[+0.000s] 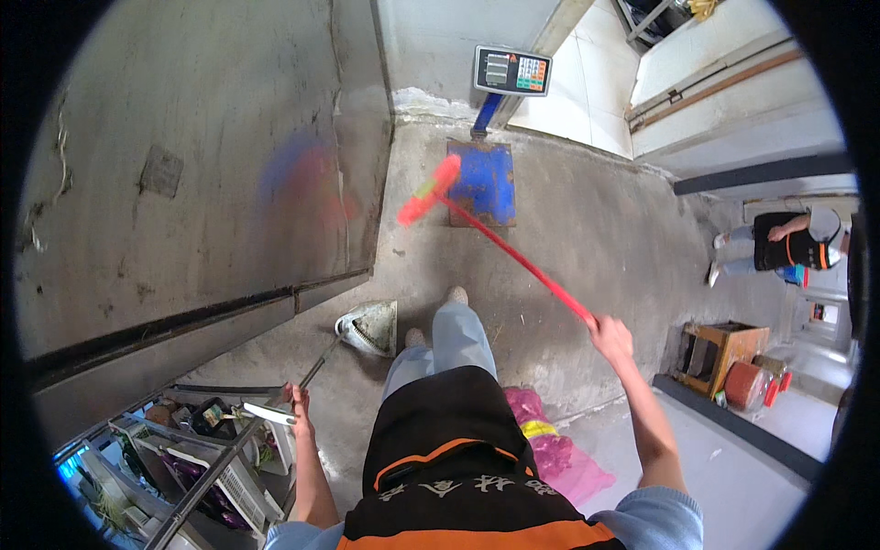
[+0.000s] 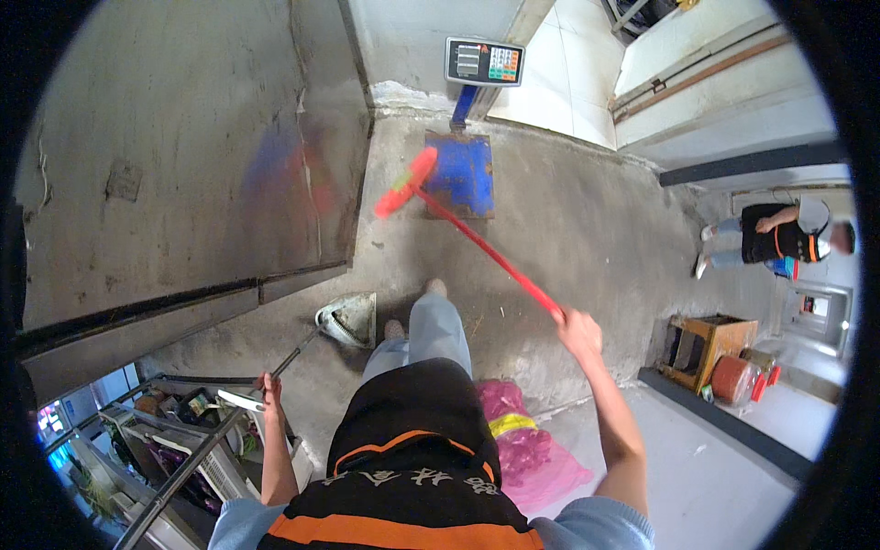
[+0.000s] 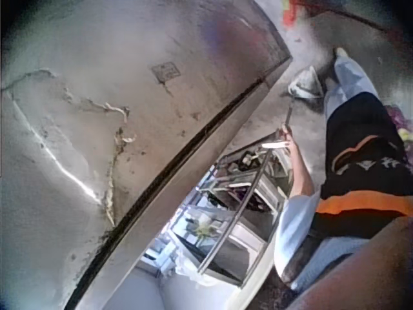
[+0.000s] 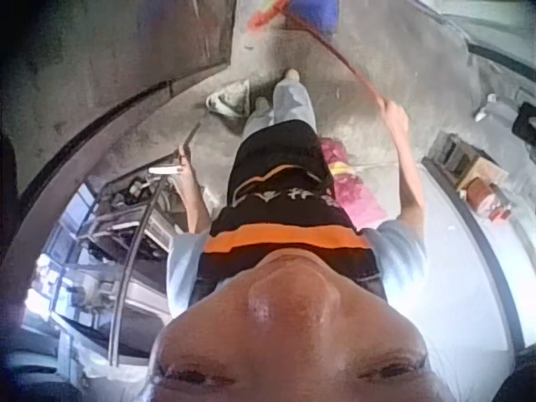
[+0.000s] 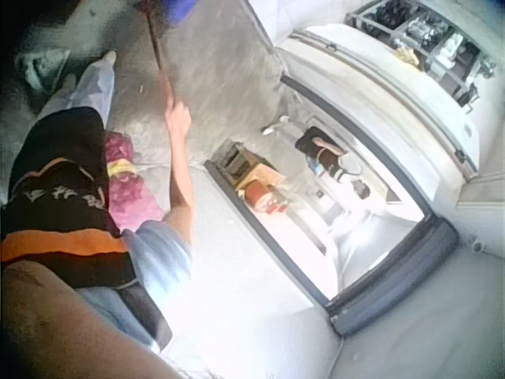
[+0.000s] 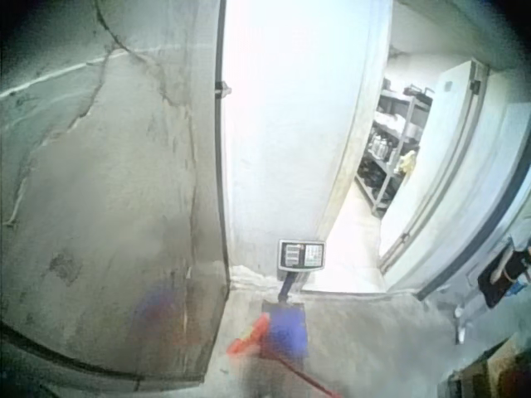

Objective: The person sweeps a concrete floor with a red broom and collects debris into a dustpan, moving through a cluttered backroom area. They sweep around a scale, containers, and a small table, then gather the swept material into the dustpan and continue sweeping toward a doorway.

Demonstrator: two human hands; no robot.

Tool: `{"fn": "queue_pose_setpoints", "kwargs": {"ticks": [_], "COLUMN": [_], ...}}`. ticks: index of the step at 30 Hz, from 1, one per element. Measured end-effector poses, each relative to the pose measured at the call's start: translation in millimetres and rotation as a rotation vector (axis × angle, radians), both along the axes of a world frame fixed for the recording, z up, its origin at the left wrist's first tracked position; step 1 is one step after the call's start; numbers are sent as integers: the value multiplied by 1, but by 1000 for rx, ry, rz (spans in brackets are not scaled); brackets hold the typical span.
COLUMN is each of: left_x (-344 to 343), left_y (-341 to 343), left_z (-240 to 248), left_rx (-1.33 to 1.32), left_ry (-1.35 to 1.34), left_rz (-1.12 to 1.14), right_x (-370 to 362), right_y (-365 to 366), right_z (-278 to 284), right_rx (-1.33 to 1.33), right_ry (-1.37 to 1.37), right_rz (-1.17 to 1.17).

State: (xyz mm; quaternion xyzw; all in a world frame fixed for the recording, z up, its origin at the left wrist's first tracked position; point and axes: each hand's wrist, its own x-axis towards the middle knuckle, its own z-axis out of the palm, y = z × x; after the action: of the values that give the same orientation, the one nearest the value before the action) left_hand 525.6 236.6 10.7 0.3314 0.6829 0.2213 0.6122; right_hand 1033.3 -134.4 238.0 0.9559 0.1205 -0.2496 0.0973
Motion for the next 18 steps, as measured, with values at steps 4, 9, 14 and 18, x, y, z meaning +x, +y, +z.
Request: {"fn": "queue_pose_setpoints", "kwargs": {"ticks": [4,9,14,18], "left_x": [-7,-37,-45,-25], "left_y": [-23,-75,-130,-143], "left_z": [26,47,56,57], "left_rx": [-216,-319,-524,-596], "left_ry": [101,318,372,299], "left_rz": [-17,-71,59,43], "right_x": [110,205,196,120], "right_y": [116,201,186,144], "right_z": [-79,-153,-196,-217], "right_rx": [39,151,179,320], "right_ry": [-55,64,528,501], "right_rz": [148,131,-209,-67]}}
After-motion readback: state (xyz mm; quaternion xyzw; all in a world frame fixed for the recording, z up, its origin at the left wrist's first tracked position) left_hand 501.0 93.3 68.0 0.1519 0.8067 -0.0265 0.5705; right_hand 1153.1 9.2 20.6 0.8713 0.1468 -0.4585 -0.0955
